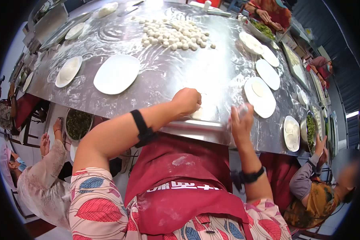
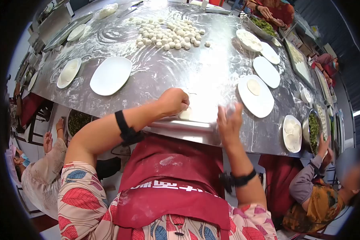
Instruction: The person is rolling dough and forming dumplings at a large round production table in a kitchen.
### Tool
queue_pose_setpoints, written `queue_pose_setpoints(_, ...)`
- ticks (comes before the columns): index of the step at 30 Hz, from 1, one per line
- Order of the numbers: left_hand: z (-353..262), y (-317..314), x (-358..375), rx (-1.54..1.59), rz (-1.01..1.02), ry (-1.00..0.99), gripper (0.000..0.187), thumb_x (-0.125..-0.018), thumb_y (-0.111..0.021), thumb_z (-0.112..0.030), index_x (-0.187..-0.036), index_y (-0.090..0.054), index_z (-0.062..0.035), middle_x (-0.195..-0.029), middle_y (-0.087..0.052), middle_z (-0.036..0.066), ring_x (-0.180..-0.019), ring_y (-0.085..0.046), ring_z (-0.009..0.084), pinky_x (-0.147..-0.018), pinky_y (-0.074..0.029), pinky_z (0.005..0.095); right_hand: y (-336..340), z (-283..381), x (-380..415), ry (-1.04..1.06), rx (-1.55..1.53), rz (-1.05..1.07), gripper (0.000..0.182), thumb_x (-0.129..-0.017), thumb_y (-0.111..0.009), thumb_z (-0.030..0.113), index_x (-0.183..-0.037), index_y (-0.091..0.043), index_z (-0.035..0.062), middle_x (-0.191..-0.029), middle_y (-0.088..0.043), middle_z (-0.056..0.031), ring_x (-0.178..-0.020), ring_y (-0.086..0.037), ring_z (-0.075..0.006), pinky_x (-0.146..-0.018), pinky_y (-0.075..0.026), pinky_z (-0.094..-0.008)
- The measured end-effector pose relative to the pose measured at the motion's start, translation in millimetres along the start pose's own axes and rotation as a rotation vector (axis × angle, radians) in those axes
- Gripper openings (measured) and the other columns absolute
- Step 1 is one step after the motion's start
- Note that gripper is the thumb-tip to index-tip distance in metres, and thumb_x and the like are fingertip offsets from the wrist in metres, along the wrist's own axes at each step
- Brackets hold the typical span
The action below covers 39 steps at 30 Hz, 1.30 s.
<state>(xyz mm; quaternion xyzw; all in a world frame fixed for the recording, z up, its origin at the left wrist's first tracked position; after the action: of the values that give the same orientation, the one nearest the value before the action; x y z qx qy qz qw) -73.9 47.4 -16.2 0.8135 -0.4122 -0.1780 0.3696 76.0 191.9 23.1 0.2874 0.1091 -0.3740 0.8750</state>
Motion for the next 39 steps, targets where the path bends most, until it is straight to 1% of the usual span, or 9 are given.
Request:
queue_pose_setpoints(7, -7, -4, -9, -0.07, 0.002, 0.142, 0.015, -0.072, -0.066, -0.015, -0.083, -0.072, -0.0068, -0.08, -0.069, 0.014, -0.077, -0.067, 0.0276, -0.071, -0.051, 0.0369, -34, 7, -53, 0.088, 0.111, -0.016, 0.031, -0.085, -0.062, 0.014, -0.104, -0.044, -0.0028, -0.073, -0.058, -0.0215, -0.068, -0.058, -0.0379, -0.063, -0.046, -0.0409)
queue_pose_setpoints(11, -15, -7, -5, -0.033, 0.115, -0.093, 0.015, -0.07, -0.069, -0.012, -0.082, -0.072, -0.0043, -0.08, -0.069, 0.015, -0.076, -0.067, 0.0289, -0.071, -0.052, 0.037, -11, -1, -21, 0.143, 0.107, -0.027, 0.03, -0.086, -0.062, 0.014, -0.102, -0.043, -0.0029, -0.071, -0.057, -0.0179, -0.067, -0.061, -0.031, -0.062, -0.047, -0.0392)
queue_pose_setpoints(14, 8, 2, 11, 0.124, 0.004, 0.142, 0.013, -0.071, -0.067, -0.012, -0.079, -0.072, -0.0034, -0.077, -0.068, 0.016, -0.078, -0.067, 0.03, -0.073, -0.052, 0.0377, 11, 8, 25, -0.069, -0.074, -0.002, 0.029, -0.086, -0.063, 0.011, -0.104, -0.043, -0.0021, -0.071, -0.055, -0.0144, -0.061, -0.06, -0.022, -0.056, -0.046, -0.0346)
queue_pose_setpoints(19, -13, -6, 5, -0.033, -0.003, 0.107, 0.017, -0.075, -0.066, -0.017, -0.083, -0.072, -0.0041, -0.078, -0.067, 0.018, -0.075, -0.066, 0.032, -0.071, -0.051, 0.0399, -22, 6, -37, 0.126, 0.11, -0.042, 0.033, -0.084, -0.063, 0.011, -0.106, -0.042, -0.0031, -0.077, -0.056, -0.0239, -0.067, -0.057, -0.0376, -0.062, -0.045, -0.0426)
queue_pose_setpoints(25, -17, -7, 0, -0.034, 0.081, -0.028, 0.017, -0.074, -0.067, -0.017, -0.081, -0.072, -0.0026, -0.078, -0.068, 0.018, -0.072, -0.066, 0.0293, -0.068, -0.051, 0.0385, 3, 4, -3, 0.181, 0.15, -0.072, 0.035, -0.084, -0.065, 0.012, -0.107, -0.043, -0.0032, -0.073, -0.056, -0.0194, -0.067, -0.059, -0.0344, -0.062, -0.046, -0.0406)
queue_pose_setpoints(26, -7, -5, 4, 0.035, 0.055, 0.049, 0.017, -0.074, -0.067, -0.017, -0.081, -0.071, -0.002, -0.077, -0.068, 0.017, -0.071, -0.066, 0.0284, -0.068, -0.051, 0.0379, 7, -2, 15, -0.13, -0.038, 0.005, 0.036, -0.084, -0.064, 0.012, -0.108, -0.043, -0.0036, -0.07, -0.055, -0.0174, -0.062, -0.058, -0.0313, -0.059, -0.046, -0.0395)
queue_pose_setpoints(31, -8, -8, 9, 0.093, 0.102, 0.09, 0.018, -0.074, -0.067, -0.016, -0.083, -0.07, -0.0001, -0.075, -0.067, 0.016, -0.073, -0.066, 0.0252, -0.068, -0.05, 0.0364, -8, 11, -16, 0.217, 0.117, -0.066, 0.033, -0.084, -0.064, 0.011, -0.105, -0.043, -0.0029, -0.073, -0.056, -0.022, -0.063, -0.057, -0.0384, -0.059, -0.044, -0.0429)
queue_pose_setpoints(37, -17, -17, -10, 0.05, 0.235, -0.034, 0.019, -0.074, -0.067, -0.015, -0.086, -0.069, 0.0006, -0.078, -0.068, 0.016, -0.077, -0.066, 0.025, -0.07, -0.051, 0.0358, -12, 20, -26, 0.237, 0.199, -0.076, 0.034, -0.083, -0.065, 0.013, -0.105, -0.043, -0.0032, -0.071, -0.057, -0.022, -0.069, -0.06, -0.0393, -0.062, -0.046, -0.0423)
queue_pose_setpoints(39, -1, -19, -3, 0.121, 0.234, 0.016, 0.016, -0.075, -0.065, -0.014, -0.082, -0.067, 0.0012, -0.074, -0.066, 0.015, -0.075, -0.066, 0.0241, -0.07, -0.051, 0.0356, 3, -8, 8, -0.104, -0.026, 0.013, 0.032, -0.083, -0.065, 0.009, -0.103, -0.043, -0.0023, -0.077, -0.056, -0.0181, -0.068, -0.06, -0.0303, -0.058, -0.046, -0.0392)
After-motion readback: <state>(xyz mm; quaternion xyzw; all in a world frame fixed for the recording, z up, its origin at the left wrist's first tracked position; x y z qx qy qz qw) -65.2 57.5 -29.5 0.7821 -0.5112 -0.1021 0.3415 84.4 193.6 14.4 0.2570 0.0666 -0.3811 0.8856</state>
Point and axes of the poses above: each hand's wrist, its own x-axis away from the middle knuckle, its own y-axis out of the back of the hand, z = x × y, the point moved 10 cm from there along -x, towards the middle knuckle
